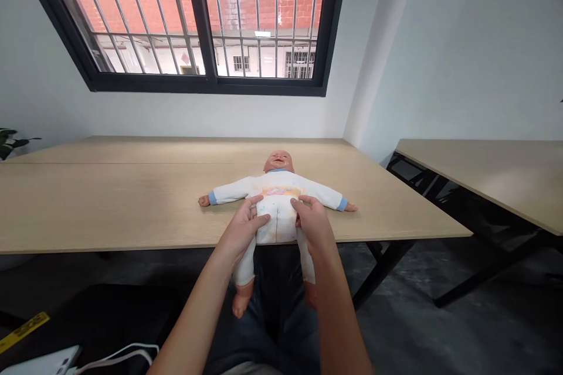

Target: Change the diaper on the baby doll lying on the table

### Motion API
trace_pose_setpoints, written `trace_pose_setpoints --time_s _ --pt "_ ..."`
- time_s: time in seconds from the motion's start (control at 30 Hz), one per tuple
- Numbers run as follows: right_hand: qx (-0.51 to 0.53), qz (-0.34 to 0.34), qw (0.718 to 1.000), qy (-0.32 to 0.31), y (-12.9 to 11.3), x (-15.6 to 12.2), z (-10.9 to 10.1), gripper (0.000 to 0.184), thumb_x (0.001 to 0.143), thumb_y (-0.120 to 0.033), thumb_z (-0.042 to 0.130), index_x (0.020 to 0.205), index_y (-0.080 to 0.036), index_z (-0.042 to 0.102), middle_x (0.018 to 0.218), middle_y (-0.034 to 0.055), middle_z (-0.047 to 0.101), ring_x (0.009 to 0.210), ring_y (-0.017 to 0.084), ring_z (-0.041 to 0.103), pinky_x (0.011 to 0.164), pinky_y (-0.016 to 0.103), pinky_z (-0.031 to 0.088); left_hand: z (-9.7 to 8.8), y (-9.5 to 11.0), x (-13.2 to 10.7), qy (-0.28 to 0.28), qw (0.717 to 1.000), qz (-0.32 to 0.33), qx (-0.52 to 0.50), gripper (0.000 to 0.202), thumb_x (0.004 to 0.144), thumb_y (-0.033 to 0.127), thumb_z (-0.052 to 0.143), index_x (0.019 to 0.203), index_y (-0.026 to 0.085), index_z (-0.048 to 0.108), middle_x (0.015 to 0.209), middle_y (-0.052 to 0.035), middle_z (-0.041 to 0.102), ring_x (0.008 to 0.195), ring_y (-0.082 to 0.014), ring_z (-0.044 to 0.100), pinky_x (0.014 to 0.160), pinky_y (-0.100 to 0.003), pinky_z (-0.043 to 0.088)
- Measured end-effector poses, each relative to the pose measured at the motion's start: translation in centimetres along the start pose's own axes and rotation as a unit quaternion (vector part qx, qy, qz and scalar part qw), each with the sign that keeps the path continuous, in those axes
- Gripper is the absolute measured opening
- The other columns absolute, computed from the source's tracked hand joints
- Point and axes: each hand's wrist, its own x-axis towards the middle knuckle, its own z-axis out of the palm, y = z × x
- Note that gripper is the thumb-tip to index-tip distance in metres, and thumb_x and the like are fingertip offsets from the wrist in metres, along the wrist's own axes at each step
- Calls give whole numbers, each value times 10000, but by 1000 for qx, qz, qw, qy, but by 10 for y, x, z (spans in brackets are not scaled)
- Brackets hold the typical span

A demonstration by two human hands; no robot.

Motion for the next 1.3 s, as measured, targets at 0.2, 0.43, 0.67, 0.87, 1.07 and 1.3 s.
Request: trace_pose_setpoints --time_s 0.2,0.43,0.67,0.87,1.07,1.3 --pt "-63 -77 994 35 1 -9 8 581 775 -415 657 1269 -140 524 938 106 705 835 267 679 661 339 549 -3 0 -2 -12 1000 5 -9 643 770 275 725 1344 170 455 1237 -145 660 1193 -270 622 1038 -422 493" --pt "249 19 968 -24 3 2 7 568 710 -356 735 1191 -183 487 1028 72 703 927 231 698 764 313 577 -6 -1 -2 -15 999 -8 -43 710 758 251 779 1370 164 430 1271 -147 644 1233 -289 590 1084 -431 433" --pt "-35 -45 998 23 5 -34 -13 489 823 -411 656 1217 -168 497 1029 111 721 878 252 704 708 314 545 -8 1 -15 15 993 45 106 673 809 280 716 1388 161 394 1310 -165 615 1220 -278 602 1070 -443 463" --pt "-182 -125 975 -23 23 -62 -11 512 885 -356 563 1345 -154 467 1139 141 691 987 265 685 797 339 530 -4 -12 -44 37 961 61 268 656 879 256 609 1470 186 333 1259 -148 649 1160 -269 641 1018 -445 504" --pt "-267 -129 955 -12 29 -62 8 598 925 -335 457 1476 -129 351 1286 193 605 1055 315 644 763 373 515 15 -33 -50 116 912 115 375 664 881 236 596 1495 199 348 1487 -163 466 1354 -317 474 1110 -499 402" --pt "-219 -131 967 -25 34 -41 2 588 880 -352 514 1425 -155 417 1149 147 674 932 275 662 711 337 516 12 -42 -35 114 955 117 249 661 798 94 532 1429 245 405 1197 -81 644 1053 -222 653 936 -380 523"
